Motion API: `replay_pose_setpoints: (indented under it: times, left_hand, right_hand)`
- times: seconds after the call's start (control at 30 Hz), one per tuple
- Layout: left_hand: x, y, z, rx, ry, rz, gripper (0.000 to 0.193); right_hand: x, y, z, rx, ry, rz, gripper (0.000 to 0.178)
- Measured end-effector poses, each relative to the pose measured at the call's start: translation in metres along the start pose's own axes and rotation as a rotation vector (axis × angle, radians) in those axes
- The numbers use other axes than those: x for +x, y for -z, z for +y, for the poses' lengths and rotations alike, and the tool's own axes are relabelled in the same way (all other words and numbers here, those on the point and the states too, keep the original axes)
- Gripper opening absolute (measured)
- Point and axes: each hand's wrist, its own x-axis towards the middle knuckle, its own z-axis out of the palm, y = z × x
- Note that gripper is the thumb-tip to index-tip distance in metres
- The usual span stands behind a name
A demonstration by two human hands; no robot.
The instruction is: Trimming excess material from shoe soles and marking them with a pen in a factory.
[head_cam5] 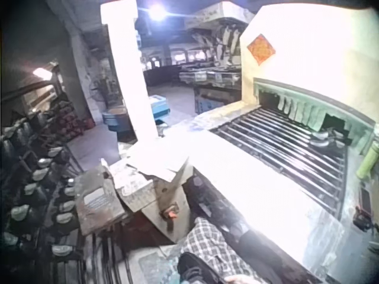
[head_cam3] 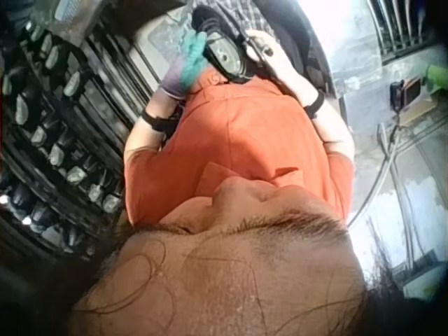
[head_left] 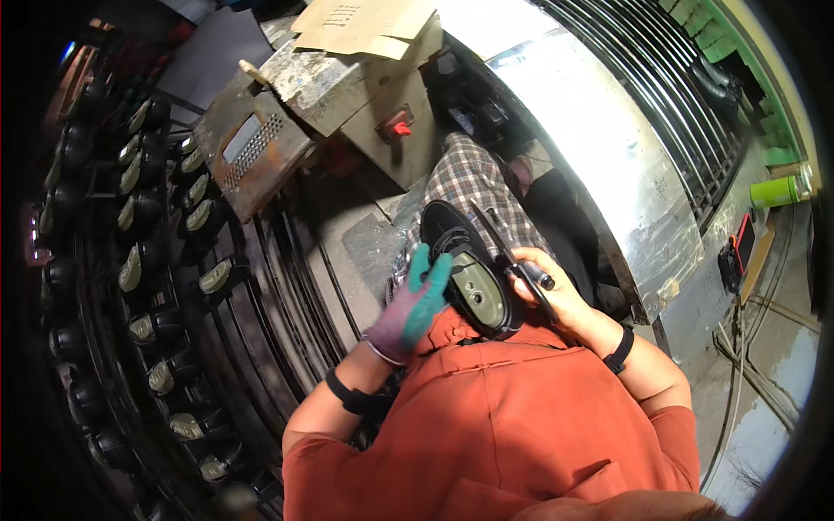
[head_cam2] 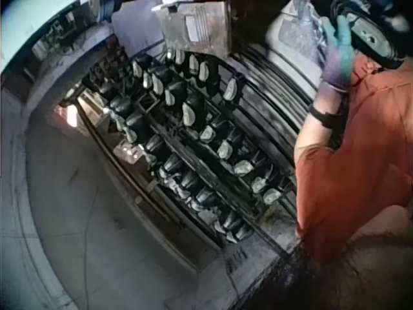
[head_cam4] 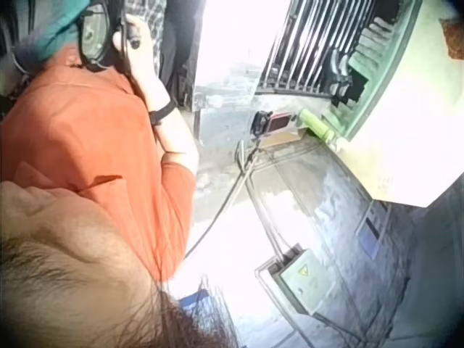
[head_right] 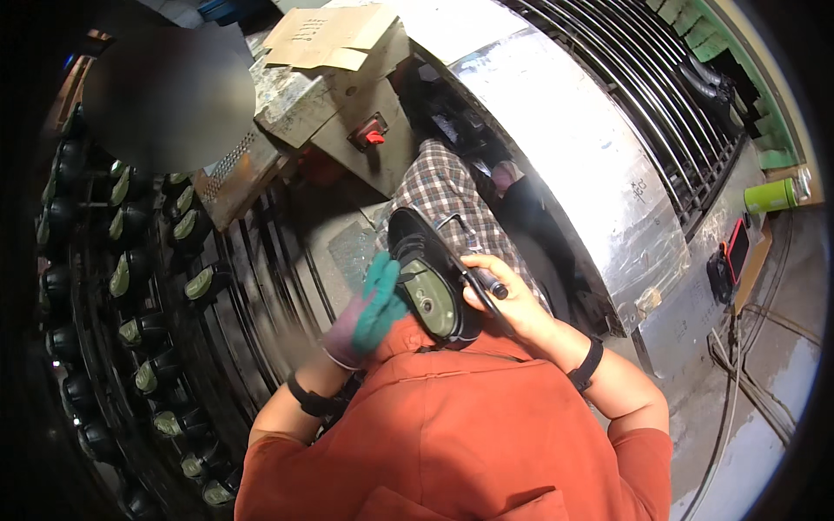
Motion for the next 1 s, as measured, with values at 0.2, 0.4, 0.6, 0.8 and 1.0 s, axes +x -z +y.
replay_pose_setpoints:
  times: [0.2,0.4,0.6,0.8,1.0]
  left_hand:
    - [0.033,0.023,-0.042,-0.219,-0.056,-0.041,0.038]
    - [-0.011,0.034,-0.009,-0.523,-0.095,-0.021,0.029]
    - [-0.067,0.154,-0.002,-0.44,-0.583,-0.061,0.044]
    - [-0.069,0.246,0.036,-0.475,-1.042,1.326,0.061]
    - [-0.033,0.346,0.073,0.067,-0.426,1.963,0.088]
  right_hand:
    - [0.018,-0.013,-0.001,-0.244,0.11,-0.089,0.046]
    - [0.019,-0.019,0.0,-0.251,0.092,-0.179,0.048]
    - [0.023,-0.006,-0.002,-0.203,0.079,-0.133,0.049]
    - [0.015,0.008,0.006,-0.168,0.118,-0.084,0.05]
    - [-0.011,0.027,0.005,-0.294,0.072,0.124,0.047]
